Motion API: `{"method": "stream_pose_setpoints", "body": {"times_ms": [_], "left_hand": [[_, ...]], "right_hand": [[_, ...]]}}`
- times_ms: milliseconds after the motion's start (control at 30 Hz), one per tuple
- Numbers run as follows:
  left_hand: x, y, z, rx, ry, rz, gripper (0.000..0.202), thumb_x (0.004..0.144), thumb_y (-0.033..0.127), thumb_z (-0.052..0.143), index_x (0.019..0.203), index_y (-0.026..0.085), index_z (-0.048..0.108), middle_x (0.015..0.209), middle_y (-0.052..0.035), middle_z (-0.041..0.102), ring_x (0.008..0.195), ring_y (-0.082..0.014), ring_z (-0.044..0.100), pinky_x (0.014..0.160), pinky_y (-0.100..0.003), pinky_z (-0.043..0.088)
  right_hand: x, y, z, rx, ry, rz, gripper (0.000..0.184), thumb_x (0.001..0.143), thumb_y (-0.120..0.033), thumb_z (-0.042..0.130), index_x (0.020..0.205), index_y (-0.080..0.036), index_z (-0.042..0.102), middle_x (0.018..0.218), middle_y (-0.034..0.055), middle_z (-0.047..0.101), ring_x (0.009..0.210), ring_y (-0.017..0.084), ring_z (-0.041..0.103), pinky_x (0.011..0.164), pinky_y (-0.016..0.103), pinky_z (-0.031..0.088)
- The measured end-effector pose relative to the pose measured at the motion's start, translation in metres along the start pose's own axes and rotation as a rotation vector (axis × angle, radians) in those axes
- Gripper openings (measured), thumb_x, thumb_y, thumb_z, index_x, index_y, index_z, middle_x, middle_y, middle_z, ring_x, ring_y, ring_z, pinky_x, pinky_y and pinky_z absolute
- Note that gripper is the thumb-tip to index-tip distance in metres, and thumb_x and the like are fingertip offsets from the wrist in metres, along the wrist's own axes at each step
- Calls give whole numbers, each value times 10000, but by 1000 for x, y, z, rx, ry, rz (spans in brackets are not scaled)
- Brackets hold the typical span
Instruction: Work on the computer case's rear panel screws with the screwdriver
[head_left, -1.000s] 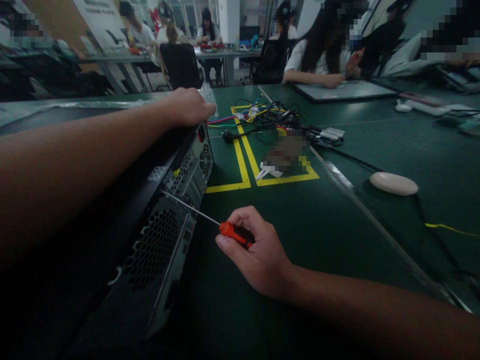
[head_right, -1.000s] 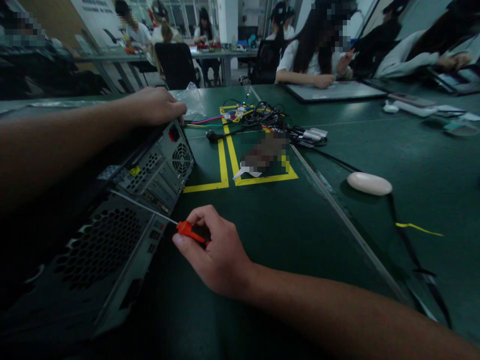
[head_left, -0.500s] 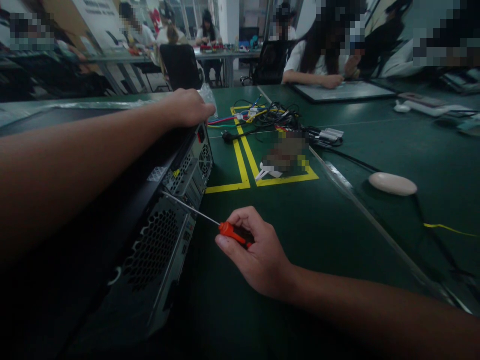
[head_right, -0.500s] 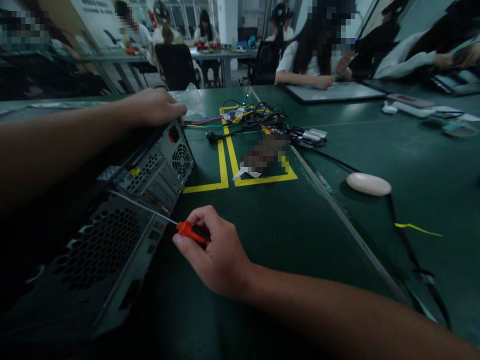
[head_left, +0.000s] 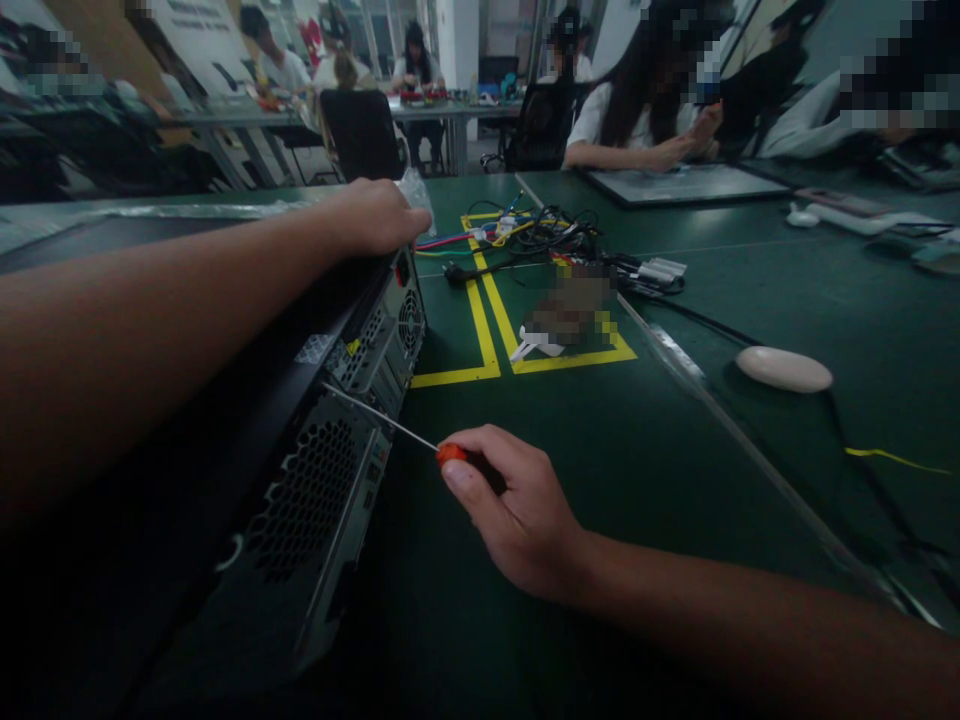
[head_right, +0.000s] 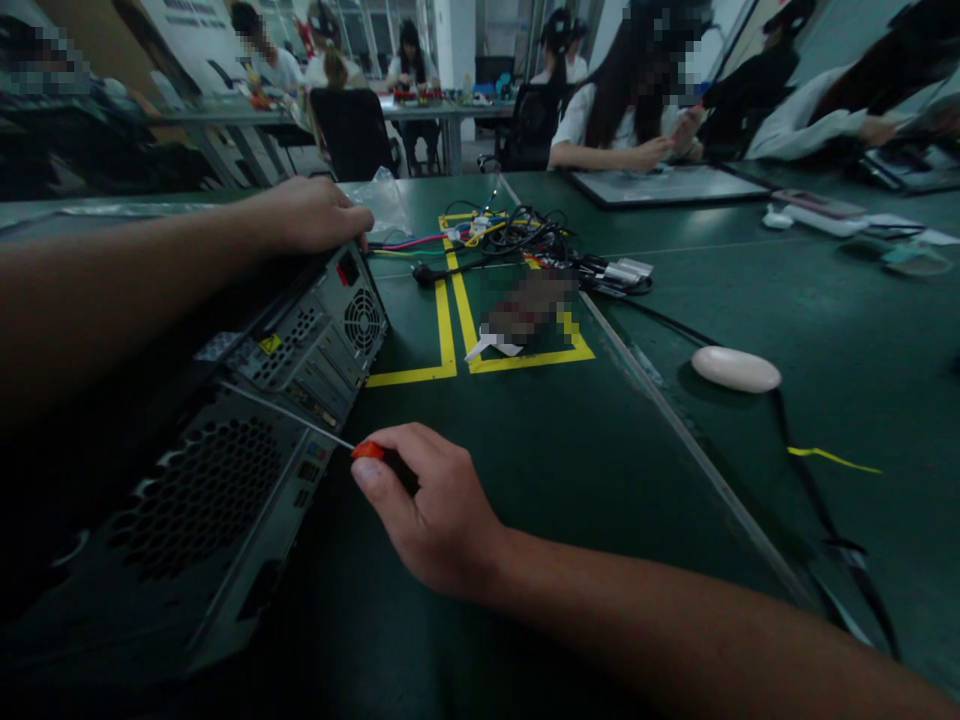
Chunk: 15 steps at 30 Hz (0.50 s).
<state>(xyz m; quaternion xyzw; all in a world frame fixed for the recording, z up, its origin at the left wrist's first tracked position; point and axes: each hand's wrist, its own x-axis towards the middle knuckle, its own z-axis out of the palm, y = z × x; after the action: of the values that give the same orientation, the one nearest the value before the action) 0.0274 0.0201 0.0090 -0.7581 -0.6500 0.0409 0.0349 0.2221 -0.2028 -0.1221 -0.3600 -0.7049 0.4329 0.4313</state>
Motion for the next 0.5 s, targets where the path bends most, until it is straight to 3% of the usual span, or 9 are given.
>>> {"method": "stream_pose_setpoints", "body": {"times_ms": [67, 167, 267, 500], "left_hand": [[-1, 1, -1, -7, -3, -6, 605, 1086, 386, 286, 1259, 55, 762, 1299, -149, 684, 1383, -372, 569, 1202, -490, 403], [-4, 4, -2, -33, -8, -30, 627, 1081, 388, 274, 1297, 16, 729, 1356, -153, 654, 1387, -349, 563, 1205, -450, 393], [-6, 6, -2, -20, -5, -43, 618, 1078, 390, 279, 1287, 21, 729, 1348, -134, 652, 1388, -335, 563, 1189, -428, 406], [-4, 3, -1, 7, 31, -5, 633, 1067, 403, 281, 1183, 9, 763, 1264, -191, 695, 1318, -351, 622, 1152, -426, 450]], "right_hand": [[0, 0, 0, 17, -6, -10, 159, 1056, -277, 542, 1060, -210, 686, 907, 38, 689, 807, 181, 668, 677, 309, 515], [-2, 3, 2, 60, 5, -15, 172, 990, -282, 666, 1144, -215, 630, 893, 9, 683, 743, 159, 645, 656, 290, 499], [-3, 6, 4, 93, 17, 8, 248, 917, -261, 761, 1072, -228, 571, 828, -33, 635, 659, 129, 589, 601, 260, 457], [0, 3, 4, 135, 16, 36, 161, 940, -237, 712, 979, -234, 556, 814, -27, 629, 658, 135, 589, 600, 263, 462]]}}
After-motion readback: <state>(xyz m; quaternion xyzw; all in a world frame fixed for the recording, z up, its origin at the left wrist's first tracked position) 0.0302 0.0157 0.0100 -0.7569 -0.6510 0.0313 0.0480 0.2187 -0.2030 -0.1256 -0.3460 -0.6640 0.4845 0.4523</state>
